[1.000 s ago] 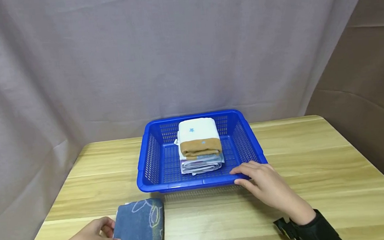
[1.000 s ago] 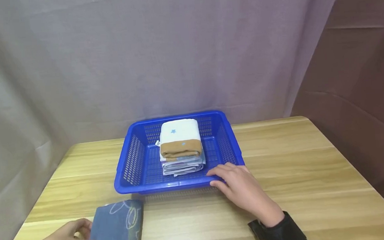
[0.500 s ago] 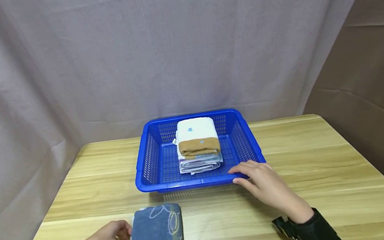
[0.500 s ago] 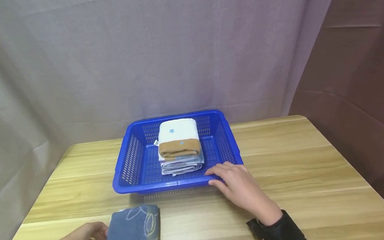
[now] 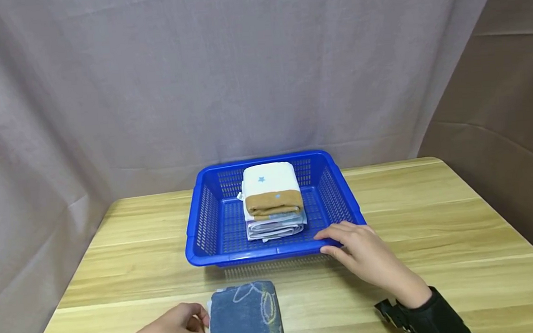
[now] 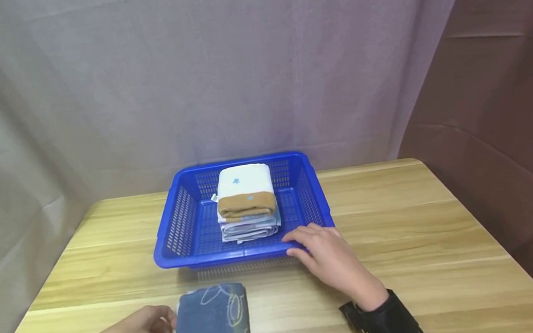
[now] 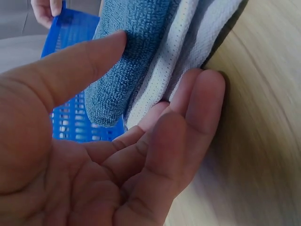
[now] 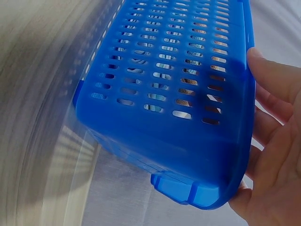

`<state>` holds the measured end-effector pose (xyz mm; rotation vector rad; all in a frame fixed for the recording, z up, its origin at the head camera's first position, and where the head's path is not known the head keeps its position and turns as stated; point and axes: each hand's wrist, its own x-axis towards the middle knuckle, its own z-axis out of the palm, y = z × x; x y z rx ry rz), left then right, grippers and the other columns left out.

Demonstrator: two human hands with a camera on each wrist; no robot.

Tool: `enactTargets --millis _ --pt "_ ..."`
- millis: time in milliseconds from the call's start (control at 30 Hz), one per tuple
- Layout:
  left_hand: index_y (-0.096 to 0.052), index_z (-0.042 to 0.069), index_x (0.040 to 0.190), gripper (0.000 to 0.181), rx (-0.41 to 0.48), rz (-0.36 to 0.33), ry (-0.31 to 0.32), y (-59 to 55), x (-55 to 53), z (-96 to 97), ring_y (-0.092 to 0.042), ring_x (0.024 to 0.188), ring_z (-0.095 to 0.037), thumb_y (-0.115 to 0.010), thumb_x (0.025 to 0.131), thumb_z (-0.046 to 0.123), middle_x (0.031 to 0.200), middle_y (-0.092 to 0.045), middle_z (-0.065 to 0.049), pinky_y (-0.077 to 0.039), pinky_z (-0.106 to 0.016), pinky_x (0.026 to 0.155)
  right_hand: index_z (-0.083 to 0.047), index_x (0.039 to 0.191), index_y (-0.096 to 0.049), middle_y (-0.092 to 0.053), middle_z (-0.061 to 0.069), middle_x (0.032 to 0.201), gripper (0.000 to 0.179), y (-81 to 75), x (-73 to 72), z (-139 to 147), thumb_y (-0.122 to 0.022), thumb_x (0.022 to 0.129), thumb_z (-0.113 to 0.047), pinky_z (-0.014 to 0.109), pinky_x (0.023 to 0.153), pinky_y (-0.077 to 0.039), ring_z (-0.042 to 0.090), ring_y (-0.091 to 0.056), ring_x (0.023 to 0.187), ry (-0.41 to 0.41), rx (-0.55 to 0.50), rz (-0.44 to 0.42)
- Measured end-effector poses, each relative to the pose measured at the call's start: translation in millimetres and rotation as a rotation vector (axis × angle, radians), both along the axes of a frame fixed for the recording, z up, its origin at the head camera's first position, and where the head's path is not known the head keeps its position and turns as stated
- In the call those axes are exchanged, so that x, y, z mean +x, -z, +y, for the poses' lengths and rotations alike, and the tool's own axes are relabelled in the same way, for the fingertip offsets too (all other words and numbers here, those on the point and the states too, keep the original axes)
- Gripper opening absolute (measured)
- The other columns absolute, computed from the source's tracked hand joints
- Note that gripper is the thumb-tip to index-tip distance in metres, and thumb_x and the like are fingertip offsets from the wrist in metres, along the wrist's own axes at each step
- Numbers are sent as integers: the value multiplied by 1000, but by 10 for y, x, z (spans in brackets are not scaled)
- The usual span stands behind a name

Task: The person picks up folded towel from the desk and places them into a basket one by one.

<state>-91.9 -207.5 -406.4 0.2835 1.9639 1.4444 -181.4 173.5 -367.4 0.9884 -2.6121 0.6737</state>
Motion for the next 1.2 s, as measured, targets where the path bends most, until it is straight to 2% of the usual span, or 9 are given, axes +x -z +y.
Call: enactTargets --millis 233,600,833,933,1033,1200 --pt "-52 -2 88 21 -1 12 21 -12 -24 150 -52 55 -14 -66 84 13 64 -58 -3 -39 -22 49 -21 104 -65 -64 -10 99 18 1 -3 4 -64 87 -26 47 77 -45 10 -55 94 -1 -4 -2" --pt "-51 -1 88 20 13 55 29 -6 -57 321 -57 56 -15 -67 83 10 64 -60 -5 -44 -20 50 -22 105 -65 -64 -10 99 18 1 -9 -1 -64 87 -27 47 77 -45 9 -55 94 1 -2 1" --pt "-53 0 90 17 52 15 72 38 -70 435 -48 53 -9 -65 84 10 63 -55 -1 -37 -20 48 -22 104 -65 -64 -10 98 18 17 6 15 -65 86 -26 46 75 -45 9 -55 93 1 0 13" --pt "-54 1 92 16 43 6 88 48 -77 465 -45 52 -8 -64 85 13 62 -55 1 -36 -21 48 -22 104 -65 -64 -10 98 18 22 4 11 -65 86 -26 46 76 -45 9 -55 93 -4 -3 14" --pt "-55 2 93 17 42 16 106 49 -82 492 -44 52 -8 -64 85 15 63 -54 2 -36 -21 49 -21 104 -65 -64 -10 98 19 23 -1 5 -65 86 -26 46 76 -45 9 -55 93 -4 -4 14" --pt "-56 5 93 18 26 85 124 55 -88 558 -45 52 -6 -65 83 17 63 -56 5 -36 -18 49 -21 104 -65 -64 -9 99 19 21 -11 1 -65 86 -25 47 76 -45 10 -55 94 -2 -15 17"
